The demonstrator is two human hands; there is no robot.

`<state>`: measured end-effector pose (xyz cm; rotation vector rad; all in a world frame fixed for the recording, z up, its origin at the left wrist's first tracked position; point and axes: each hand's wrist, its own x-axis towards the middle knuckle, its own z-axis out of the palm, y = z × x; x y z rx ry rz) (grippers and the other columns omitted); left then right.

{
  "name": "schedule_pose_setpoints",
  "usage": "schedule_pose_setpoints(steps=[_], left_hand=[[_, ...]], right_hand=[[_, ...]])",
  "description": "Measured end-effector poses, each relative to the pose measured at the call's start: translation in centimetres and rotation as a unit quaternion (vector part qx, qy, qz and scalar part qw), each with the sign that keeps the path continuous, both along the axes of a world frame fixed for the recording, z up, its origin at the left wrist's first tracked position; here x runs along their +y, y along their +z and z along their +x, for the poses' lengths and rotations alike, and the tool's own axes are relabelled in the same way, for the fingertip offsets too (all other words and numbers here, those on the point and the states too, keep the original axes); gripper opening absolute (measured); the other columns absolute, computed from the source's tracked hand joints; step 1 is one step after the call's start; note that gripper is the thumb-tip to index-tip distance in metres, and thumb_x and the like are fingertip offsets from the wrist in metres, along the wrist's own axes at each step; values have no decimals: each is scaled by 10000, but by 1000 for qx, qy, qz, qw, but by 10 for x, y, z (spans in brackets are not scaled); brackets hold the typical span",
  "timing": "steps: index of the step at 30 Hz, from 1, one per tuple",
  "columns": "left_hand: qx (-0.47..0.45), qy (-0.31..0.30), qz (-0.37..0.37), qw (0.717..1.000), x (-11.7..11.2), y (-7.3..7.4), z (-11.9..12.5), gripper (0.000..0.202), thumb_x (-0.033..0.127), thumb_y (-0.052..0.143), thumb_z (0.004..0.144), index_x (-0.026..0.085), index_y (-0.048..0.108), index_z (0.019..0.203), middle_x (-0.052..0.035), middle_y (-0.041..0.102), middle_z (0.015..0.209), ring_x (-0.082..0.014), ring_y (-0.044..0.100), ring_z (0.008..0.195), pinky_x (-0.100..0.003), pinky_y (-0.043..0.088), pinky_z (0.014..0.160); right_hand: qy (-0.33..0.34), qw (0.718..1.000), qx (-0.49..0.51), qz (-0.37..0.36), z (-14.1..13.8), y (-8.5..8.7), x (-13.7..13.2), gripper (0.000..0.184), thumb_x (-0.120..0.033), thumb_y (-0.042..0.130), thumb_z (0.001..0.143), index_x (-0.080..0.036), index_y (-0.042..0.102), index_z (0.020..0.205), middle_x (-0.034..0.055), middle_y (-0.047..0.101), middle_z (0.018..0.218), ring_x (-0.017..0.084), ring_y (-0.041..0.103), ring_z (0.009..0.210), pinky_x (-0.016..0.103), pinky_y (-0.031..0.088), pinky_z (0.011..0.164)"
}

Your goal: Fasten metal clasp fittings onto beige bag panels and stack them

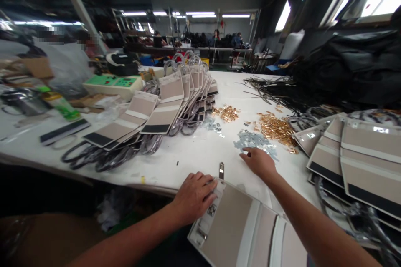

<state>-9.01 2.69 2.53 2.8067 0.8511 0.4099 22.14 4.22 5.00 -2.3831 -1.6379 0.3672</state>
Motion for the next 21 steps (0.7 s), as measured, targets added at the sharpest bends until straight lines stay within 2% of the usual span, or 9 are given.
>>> schedule_pose_setpoints(steps=[4, 7, 10, 17, 21], left_hand=[[-4, 0, -8, 1000, -1, 0, -1, 349, 416, 571, 1064, 254, 626, 1368, -68, 702, 1314, -272, 574, 1164, -470, 431, 950], [2, -2, -14, 1000, -1, 2, 0, 352, 425, 563, 1066, 253, 626, 1366, -70, 698, 1317, -274, 573, 1157, -477, 432, 948], [15, -5, -17, 1000, -1, 5, 1, 344, 422, 549, 1070, 248, 628, 1356, -70, 697, 1306, -281, 572, 1160, -481, 433, 949], [34, -7, -7, 999, -1, 9, 2, 346, 414, 546, 1062, 228, 620, 1345, -89, 700, 1271, -294, 570, 1132, -494, 439, 914], [40, -13, 1, 999, -1, 12, 1, 348, 404, 514, 1071, 210, 620, 1339, -94, 696, 1257, -296, 570, 1106, -494, 445, 893]], right_hand=[[-36, 998, -42, -36, 4, -12, 27, 500, -547, 566, 990, -267, 763, 1353, 100, 788, 1189, 328, 729, 1043, 402, 539, 829], [-47, 995, -68, -53, 2, -18, 34, 481, -559, 518, 1004, -311, 784, 1320, 93, 757, 1295, 341, 710, 1113, 407, 530, 839], [-40, 993, -91, -57, -2, -18, 36, 443, -504, 495, 1017, -328, 796, 1291, 87, 735, 1341, 328, 702, 1125, 392, 519, 839], [-42, 990, -125, -49, -10, -14, 38, 410, -339, 433, 1042, -182, 808, 1095, 179, 759, 1199, 322, 718, 1009, 371, 481, 769], [-52, 992, -110, -27, -10, 3, 31, 398, -342, 423, 1032, -185, 786, 1079, 167, 781, 1092, 312, 717, 921, 361, 457, 711]])
